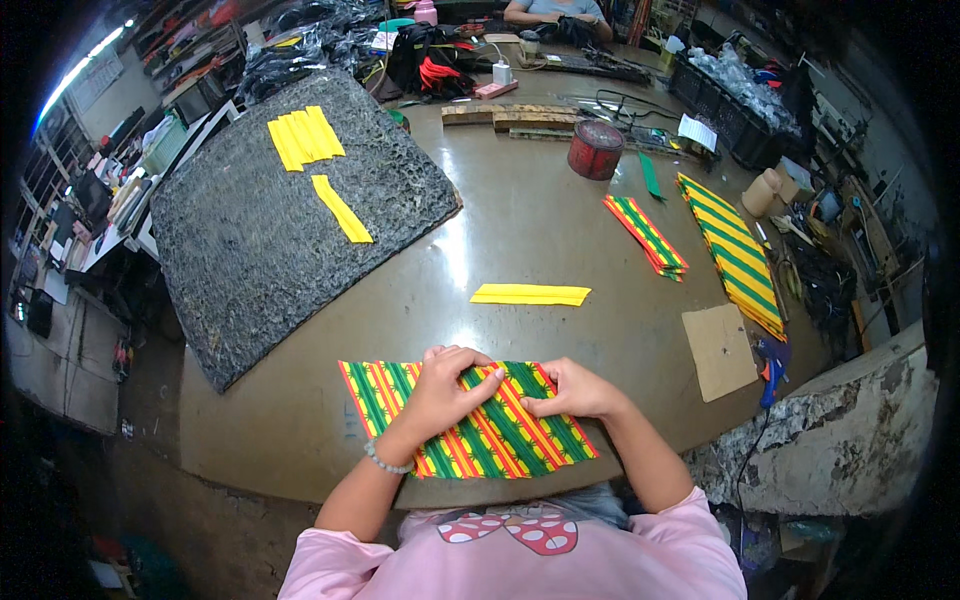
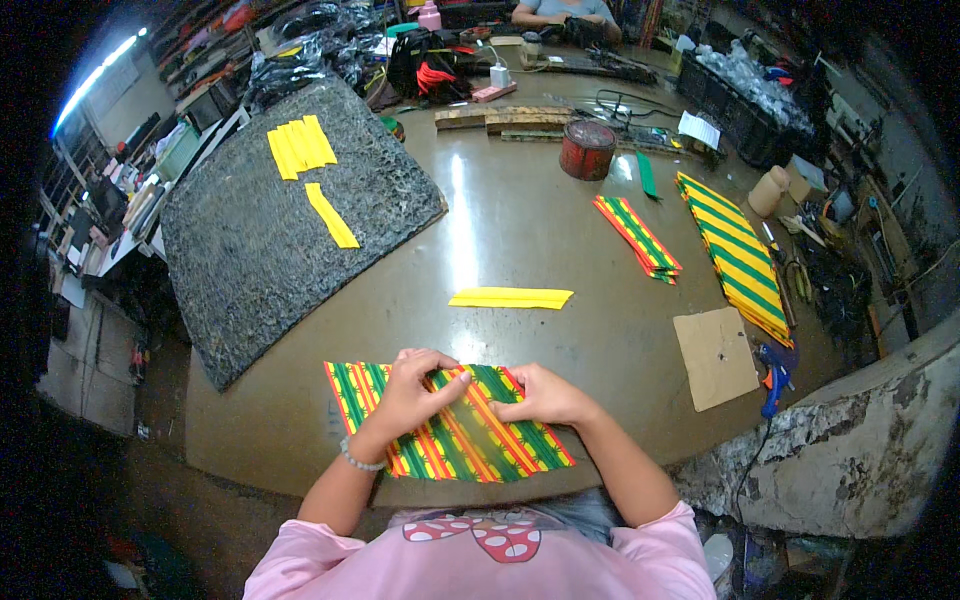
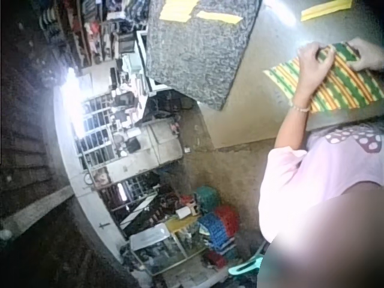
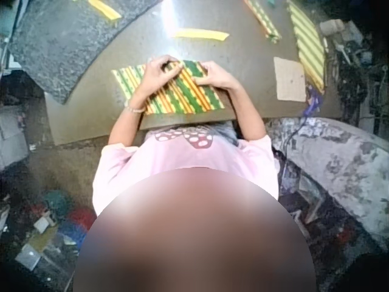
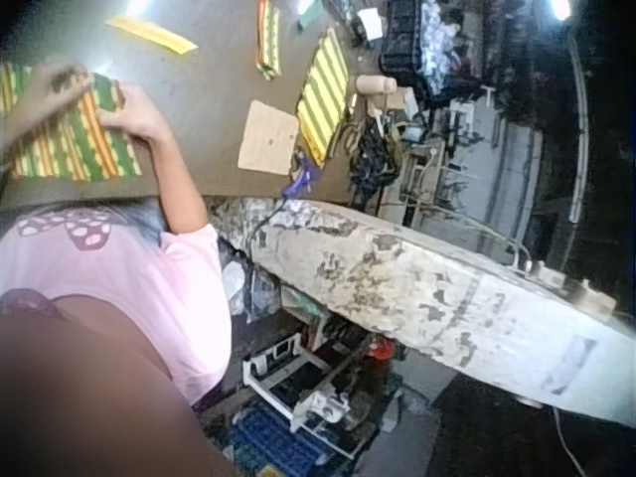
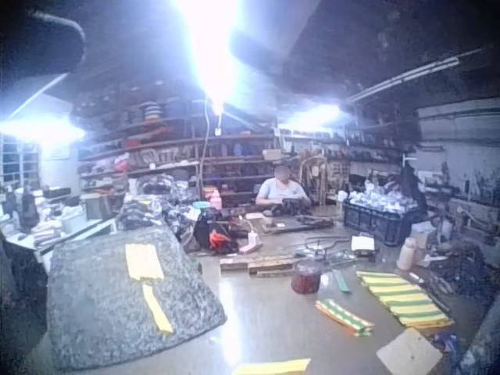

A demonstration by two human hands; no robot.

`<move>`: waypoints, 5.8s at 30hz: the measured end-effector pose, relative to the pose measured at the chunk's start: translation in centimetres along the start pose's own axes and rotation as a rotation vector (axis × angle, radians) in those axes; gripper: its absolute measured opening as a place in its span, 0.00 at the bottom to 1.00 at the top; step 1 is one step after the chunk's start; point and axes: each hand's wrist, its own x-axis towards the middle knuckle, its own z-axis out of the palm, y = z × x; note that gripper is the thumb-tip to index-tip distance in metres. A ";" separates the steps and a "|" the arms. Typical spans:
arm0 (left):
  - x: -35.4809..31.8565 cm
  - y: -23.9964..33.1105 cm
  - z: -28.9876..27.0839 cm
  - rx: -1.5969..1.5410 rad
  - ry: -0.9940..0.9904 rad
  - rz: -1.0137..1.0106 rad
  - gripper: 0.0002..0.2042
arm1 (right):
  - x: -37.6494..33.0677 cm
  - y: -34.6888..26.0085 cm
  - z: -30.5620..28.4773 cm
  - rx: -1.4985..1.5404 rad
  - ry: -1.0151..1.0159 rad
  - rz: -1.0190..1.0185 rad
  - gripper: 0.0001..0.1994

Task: The person assembles small rectangular decorative strips by layering yellow and patterned green-red-yellow pieces on a table. They repeatedly pick up pieces, align them, and press them together to form stacked units, then place completed stacks aside.

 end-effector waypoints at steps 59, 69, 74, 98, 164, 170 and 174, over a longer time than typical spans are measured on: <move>1.2 -1.9 2.9 0.244 -0.133 0.212 0.09 | -2.6 -1.0 0.9 -0.726 0.334 -0.199 0.12; -2.3 -2.7 -1.5 0.124 -0.183 0.121 0.10 | -2.3 -2.5 4.0 -0.684 0.338 -0.130 0.10; -2.3 -2.9 -1.5 0.109 -0.212 0.115 0.09 | -1.8 -2.8 4.5 -0.593 0.398 -0.098 0.09; -2.8 -2.8 -1.2 0.093 -0.234 0.112 0.09 | -0.2 -2.7 4.7 -0.661 0.393 0.070 0.12; -4.5 -0.7 0.6 0.539 -0.208 0.435 0.21 | -1.1 -2.3 1.9 -0.940 0.310 -0.010 0.17; -5.5 1.2 3.6 0.306 -0.182 0.486 0.20 | -0.7 -1.9 1.7 -0.915 0.259 0.108 0.18; -5.7 1.7 4.6 0.375 -0.183 0.483 0.19 | -0.7 -2.0 1.6 -0.876 0.251 0.131 0.20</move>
